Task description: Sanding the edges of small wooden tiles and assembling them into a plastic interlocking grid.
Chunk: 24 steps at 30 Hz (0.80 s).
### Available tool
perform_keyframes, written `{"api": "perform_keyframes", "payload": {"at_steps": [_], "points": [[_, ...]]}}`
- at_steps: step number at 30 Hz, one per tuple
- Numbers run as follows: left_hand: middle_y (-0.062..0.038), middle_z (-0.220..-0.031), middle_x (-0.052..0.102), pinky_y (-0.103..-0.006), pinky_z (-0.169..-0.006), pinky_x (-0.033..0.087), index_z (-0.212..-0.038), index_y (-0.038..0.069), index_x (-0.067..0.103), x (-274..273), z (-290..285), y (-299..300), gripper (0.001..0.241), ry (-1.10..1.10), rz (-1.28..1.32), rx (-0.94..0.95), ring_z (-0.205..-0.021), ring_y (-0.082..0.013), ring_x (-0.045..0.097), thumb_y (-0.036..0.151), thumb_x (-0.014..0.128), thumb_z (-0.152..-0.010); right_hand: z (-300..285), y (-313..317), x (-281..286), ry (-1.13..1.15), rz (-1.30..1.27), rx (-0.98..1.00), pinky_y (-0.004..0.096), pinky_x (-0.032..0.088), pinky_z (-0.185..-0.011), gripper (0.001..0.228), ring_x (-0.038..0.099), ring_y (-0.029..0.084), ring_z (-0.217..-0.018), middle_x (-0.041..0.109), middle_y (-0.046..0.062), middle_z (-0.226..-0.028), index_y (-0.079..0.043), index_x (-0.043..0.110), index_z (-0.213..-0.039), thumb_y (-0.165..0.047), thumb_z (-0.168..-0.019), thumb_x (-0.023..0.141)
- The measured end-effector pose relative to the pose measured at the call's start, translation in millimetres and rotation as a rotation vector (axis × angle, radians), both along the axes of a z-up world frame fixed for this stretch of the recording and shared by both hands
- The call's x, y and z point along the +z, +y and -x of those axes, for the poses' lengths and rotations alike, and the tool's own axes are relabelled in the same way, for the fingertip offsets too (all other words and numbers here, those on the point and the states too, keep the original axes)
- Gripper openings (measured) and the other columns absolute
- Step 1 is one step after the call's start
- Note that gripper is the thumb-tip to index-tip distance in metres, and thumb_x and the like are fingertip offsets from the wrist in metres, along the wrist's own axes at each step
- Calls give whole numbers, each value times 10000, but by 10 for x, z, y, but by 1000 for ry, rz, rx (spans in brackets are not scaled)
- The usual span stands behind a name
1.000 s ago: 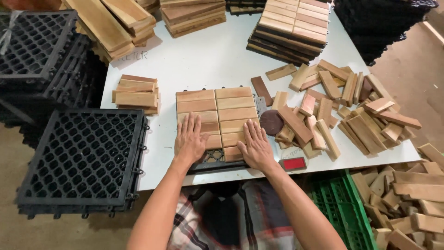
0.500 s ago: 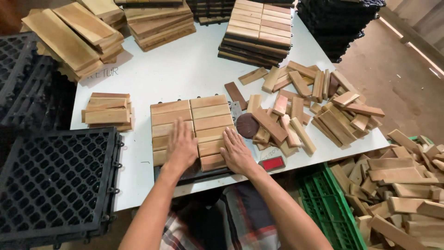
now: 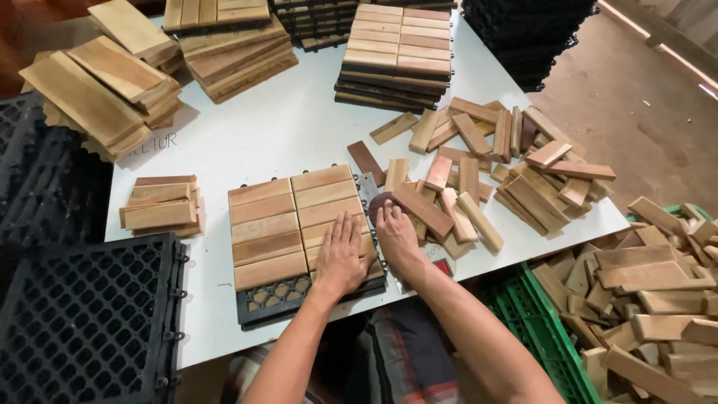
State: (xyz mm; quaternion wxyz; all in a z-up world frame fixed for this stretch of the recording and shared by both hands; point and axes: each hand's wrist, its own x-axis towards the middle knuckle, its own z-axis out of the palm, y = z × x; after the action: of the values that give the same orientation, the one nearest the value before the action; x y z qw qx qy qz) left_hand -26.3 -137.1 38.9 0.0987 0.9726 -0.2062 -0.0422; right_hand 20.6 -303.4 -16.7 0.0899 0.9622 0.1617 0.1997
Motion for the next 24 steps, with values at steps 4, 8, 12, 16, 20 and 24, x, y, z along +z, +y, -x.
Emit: {"api": "perform_keyframes", "payload": {"at_steps": [4, 8, 12, 16, 20, 24], "points": [[-215, -1671, 217, -506, -1257, 128, -1597, 17, 256, -89, -2, -12, 820, -24, 7, -8, -1556, -364, 159, 571, 378, -1005, -52, -56, -61, -14, -19, 20, 362, 463, -717, 463, 592, 322, -974, 639, 260, -1275, 13, 692, -1202, -110, -758, 650], [-208, -1668, 233, -562, -1246, 166, -1561, 12, 319, -157, 88, -82, 738, -28, 185, 8, -1551, -382, 175, 451, 453, -984, 118, -106, 275, 140, -637, 33, 371, 536, -947, 394, 659, 320, -1110, 676, 107, -1270, -104, 711, -1232, -179, -846, 720], [-246, -1576, 371, -600, -1179, 215, -1421, 34, 510, 45, 478, -285, 670, -50, 472, -25, -1480, -436, 287, 332, 741, -867, 461, -559, 844, -174, -775, -138, 474, 519, -924, 378, 657, 355, -974, 740, 177, -1099, 11, 695, -1188, 44, -832, 574], [-220, -1617, 322, -588, -1212, 247, -1473, 48, 479, 110, 381, -532, 738, 180, 386, -43, -1517, -400, 274, 500, 645, -914, 331, -1374, 522, 133, -960, -546, 486, 516, -1007, 590, 644, 404, -1179, 680, 218, -1253, -34, 636, -1376, -158, -804, 708], [-258, -1534, 426, -547, -1162, 343, -1429, 34, 520, -52, 37, -1128, 692, -19, 455, -150, -1434, -454, 391, 321, 759, -847, 565, -1378, 953, 303, -890, -669, 487, 564, -925, 369, 695, 389, -1081, 715, 164, -1103, -141, 768, -1106, -355, -807, 734], [-245, -1561, 396, -599, -1180, 306, -1494, 97, 453, 10, -268, -1571, 879, -225, 143, -225, -1464, -454, 349, 289, 855, -736, 490, -1611, 238, 264, -882, -533, 466, 583, -930, 644, 693, 396, -1106, 701, 180, -1183, -95, 727, -1224, -440, -692, 844]]}}
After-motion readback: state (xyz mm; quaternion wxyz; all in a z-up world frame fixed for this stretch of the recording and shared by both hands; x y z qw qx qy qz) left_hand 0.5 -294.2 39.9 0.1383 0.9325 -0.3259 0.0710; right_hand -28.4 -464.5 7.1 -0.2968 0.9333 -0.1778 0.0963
